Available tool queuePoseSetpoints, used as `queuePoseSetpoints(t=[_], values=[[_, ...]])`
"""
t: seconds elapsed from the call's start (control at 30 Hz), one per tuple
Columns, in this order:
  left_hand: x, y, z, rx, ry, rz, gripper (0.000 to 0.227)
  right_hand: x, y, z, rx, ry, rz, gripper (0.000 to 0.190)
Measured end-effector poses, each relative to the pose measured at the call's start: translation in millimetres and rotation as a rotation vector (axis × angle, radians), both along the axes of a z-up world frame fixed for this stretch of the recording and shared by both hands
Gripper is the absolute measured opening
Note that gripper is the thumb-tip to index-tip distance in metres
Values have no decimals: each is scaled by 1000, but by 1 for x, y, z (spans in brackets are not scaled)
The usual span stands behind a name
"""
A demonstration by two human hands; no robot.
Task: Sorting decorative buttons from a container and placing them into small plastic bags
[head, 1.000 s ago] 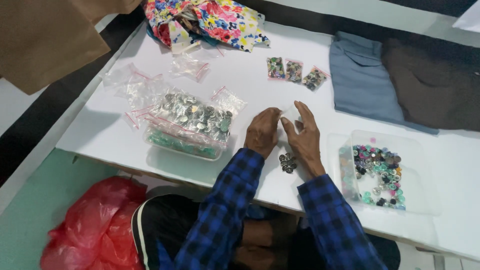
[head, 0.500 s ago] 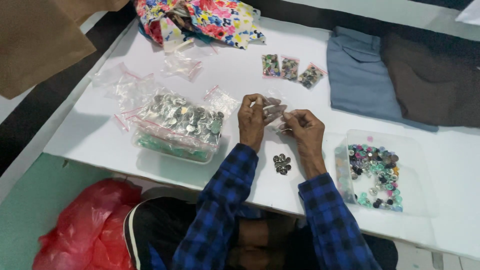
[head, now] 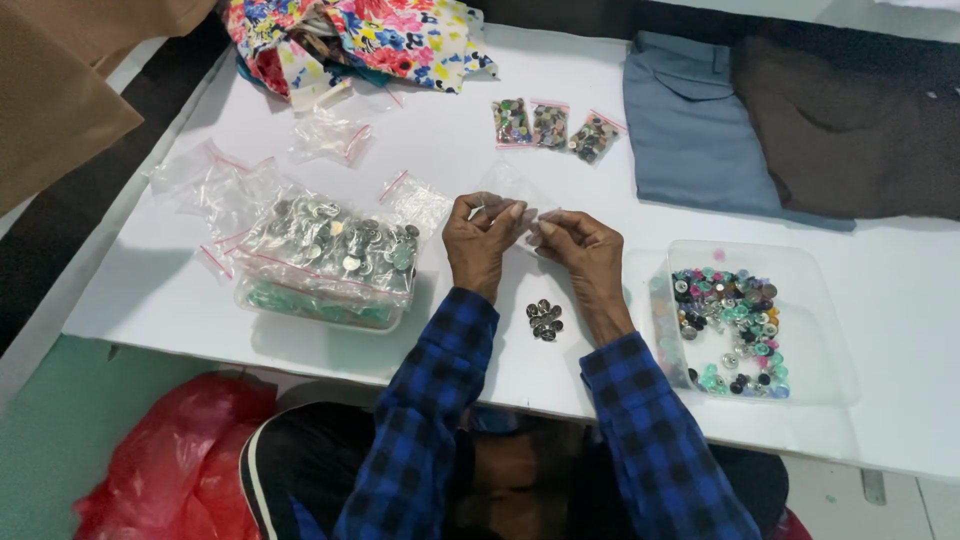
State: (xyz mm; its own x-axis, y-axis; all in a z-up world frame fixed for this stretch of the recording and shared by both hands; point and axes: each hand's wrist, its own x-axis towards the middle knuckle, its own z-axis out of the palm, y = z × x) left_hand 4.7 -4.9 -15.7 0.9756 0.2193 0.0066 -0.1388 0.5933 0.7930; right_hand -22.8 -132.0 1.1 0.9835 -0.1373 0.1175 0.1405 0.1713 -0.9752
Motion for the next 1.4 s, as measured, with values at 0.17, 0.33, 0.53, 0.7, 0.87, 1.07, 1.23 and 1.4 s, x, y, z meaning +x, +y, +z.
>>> queuePoseSetpoints(t=[0.17, 0.33, 0.53, 0.7, 0.87, 1.07, 1.23, 1.4], values=[[-4, -5, -9, 382, -89, 158, 74, 7, -5, -15, -41, -93, -148, 16], [-20, -9, 6, 1165, -478, 811, 64, 0, -3, -5, -55, -187, -262, 24], [-33, -17, 9, 1340, -554, 651, 15, -9, -1, 1, -232, -221, -291, 21], [-35, 2, 17, 795, -313, 175, 20, -16, 0, 11, -187, -301, -52, 28], [-39, 21, 25, 710, -216, 6, 30, -37, 7, 34, -196, -290, 36, 44], [-56, 30, 35, 749, -277, -38, 18, -57, 16, 51, -326, -242, -3, 44], [-76, 35, 62, 1016, -393, 57, 23, -70, 21, 63, -501, -216, -79, 28], [-78, 42, 78, 1362, -516, 19, 17, -77, 11, 70, -919, -487, -14, 27]])
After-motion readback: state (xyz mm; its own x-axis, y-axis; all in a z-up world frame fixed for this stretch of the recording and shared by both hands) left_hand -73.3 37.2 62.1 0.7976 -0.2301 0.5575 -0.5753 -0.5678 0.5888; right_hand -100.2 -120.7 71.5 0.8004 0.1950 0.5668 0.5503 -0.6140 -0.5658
